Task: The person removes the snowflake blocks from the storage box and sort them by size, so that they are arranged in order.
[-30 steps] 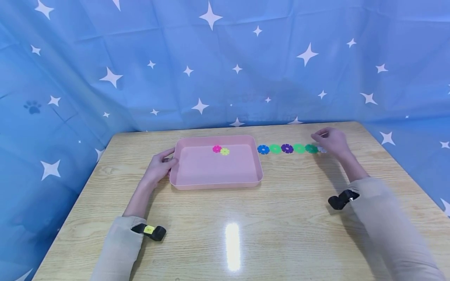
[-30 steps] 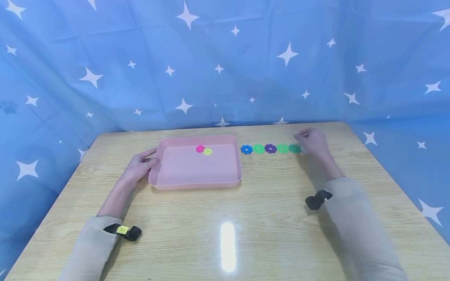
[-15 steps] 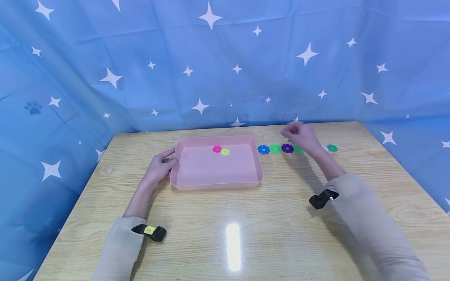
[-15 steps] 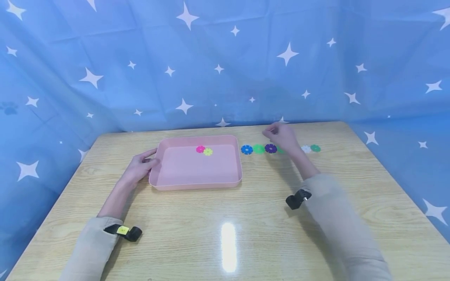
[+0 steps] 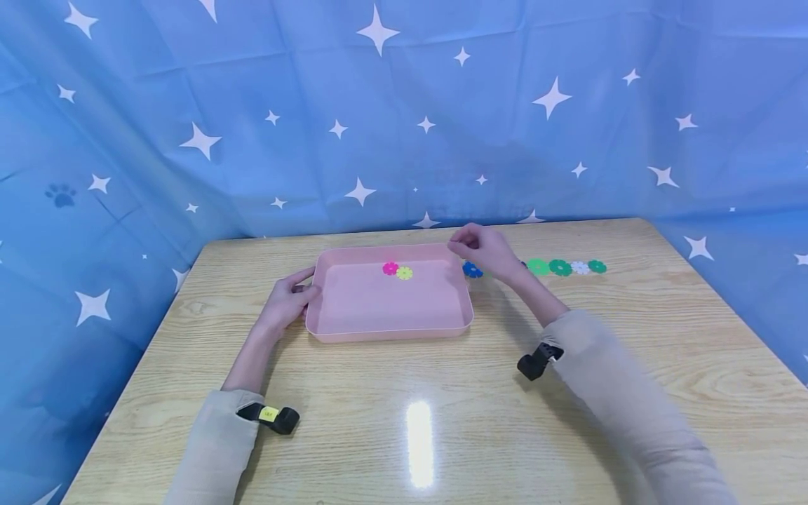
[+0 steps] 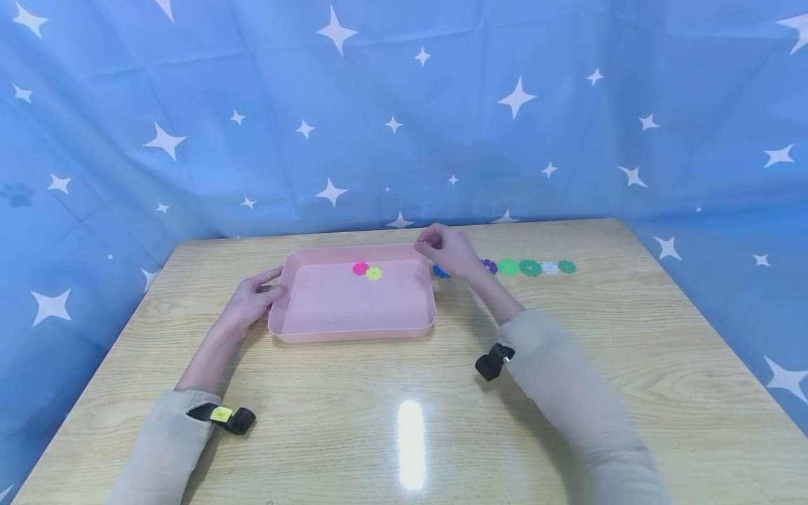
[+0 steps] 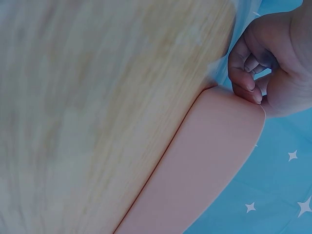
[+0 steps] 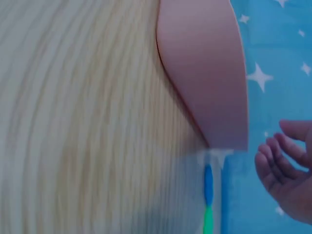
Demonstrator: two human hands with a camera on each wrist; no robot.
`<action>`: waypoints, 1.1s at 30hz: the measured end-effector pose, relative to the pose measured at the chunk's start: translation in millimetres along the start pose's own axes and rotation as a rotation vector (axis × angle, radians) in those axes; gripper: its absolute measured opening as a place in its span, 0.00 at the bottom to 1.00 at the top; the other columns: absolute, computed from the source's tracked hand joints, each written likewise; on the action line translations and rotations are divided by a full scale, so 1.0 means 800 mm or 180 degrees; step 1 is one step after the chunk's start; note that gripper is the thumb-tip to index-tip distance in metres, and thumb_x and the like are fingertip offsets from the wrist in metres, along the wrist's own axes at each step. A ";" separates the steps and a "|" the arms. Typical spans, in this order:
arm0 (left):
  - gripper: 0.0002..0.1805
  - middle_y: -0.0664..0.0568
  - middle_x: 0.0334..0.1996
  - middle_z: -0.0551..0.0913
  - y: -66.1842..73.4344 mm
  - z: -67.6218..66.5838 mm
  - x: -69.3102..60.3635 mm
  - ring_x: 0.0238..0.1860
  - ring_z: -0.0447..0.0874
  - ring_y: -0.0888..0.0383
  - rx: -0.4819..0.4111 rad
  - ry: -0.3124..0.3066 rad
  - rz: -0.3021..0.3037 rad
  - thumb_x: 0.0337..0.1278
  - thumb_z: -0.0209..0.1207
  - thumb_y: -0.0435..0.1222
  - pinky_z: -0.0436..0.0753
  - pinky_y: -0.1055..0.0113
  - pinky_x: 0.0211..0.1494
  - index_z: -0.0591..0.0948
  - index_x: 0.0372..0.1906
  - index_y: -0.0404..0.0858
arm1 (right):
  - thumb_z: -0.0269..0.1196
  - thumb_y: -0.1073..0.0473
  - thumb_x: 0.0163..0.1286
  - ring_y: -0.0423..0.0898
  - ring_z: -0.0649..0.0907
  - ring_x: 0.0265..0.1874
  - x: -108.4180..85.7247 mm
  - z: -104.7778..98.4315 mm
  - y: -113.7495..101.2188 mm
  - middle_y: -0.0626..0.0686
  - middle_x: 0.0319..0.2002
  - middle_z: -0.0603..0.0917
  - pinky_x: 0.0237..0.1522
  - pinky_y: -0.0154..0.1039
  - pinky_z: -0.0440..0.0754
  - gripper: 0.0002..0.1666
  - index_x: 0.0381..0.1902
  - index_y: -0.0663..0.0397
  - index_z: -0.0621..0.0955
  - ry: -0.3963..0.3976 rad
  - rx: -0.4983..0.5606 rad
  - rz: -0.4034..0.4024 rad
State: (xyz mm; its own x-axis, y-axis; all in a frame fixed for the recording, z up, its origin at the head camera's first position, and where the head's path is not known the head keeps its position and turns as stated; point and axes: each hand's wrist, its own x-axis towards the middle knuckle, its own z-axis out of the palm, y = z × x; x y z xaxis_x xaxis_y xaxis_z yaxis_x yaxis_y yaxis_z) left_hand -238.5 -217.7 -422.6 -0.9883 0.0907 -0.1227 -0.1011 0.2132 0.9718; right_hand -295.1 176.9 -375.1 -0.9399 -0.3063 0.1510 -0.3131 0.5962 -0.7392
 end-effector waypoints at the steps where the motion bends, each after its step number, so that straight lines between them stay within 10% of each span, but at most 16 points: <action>1: 0.31 0.49 0.26 0.75 0.000 0.000 0.000 0.18 0.69 0.63 -0.0008 -0.0004 0.0001 0.73 0.53 0.30 0.72 0.71 0.21 0.62 0.77 0.34 | 0.61 0.54 0.76 0.52 0.82 0.41 0.002 0.006 -0.004 0.58 0.43 0.84 0.43 0.43 0.80 0.16 0.50 0.61 0.81 -0.0011 0.0014 -0.0015; 16: 0.32 0.51 0.27 0.78 0.003 0.002 -0.002 0.18 0.70 0.64 0.0057 -0.0021 -0.0002 0.73 0.54 0.32 0.74 0.71 0.22 0.61 0.78 0.35 | 0.63 0.58 0.73 0.48 0.79 0.37 0.024 0.091 -0.028 0.52 0.38 0.83 0.44 0.40 0.79 0.10 0.46 0.57 0.82 -0.0423 -0.0143 -0.0109; 33: 0.32 0.50 0.26 0.75 0.004 0.003 -0.004 0.19 0.70 0.65 0.0037 0.0026 0.0024 0.72 0.55 0.31 0.74 0.73 0.22 0.63 0.77 0.35 | 0.71 0.63 0.65 0.49 0.77 0.39 0.035 0.101 -0.033 0.54 0.38 0.80 0.45 0.38 0.79 0.15 0.47 0.60 0.80 -0.0679 -0.0238 0.0113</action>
State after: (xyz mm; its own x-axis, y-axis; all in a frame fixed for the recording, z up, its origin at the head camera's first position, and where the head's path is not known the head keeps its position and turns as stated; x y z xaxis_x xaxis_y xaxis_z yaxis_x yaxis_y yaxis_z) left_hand -235.2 -215.1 -419.5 -0.9899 0.0844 -0.1139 -0.0925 0.2239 0.9702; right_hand -302.1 92.5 -404.4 -0.9029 -0.4293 -0.0222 -0.2970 0.6604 -0.6897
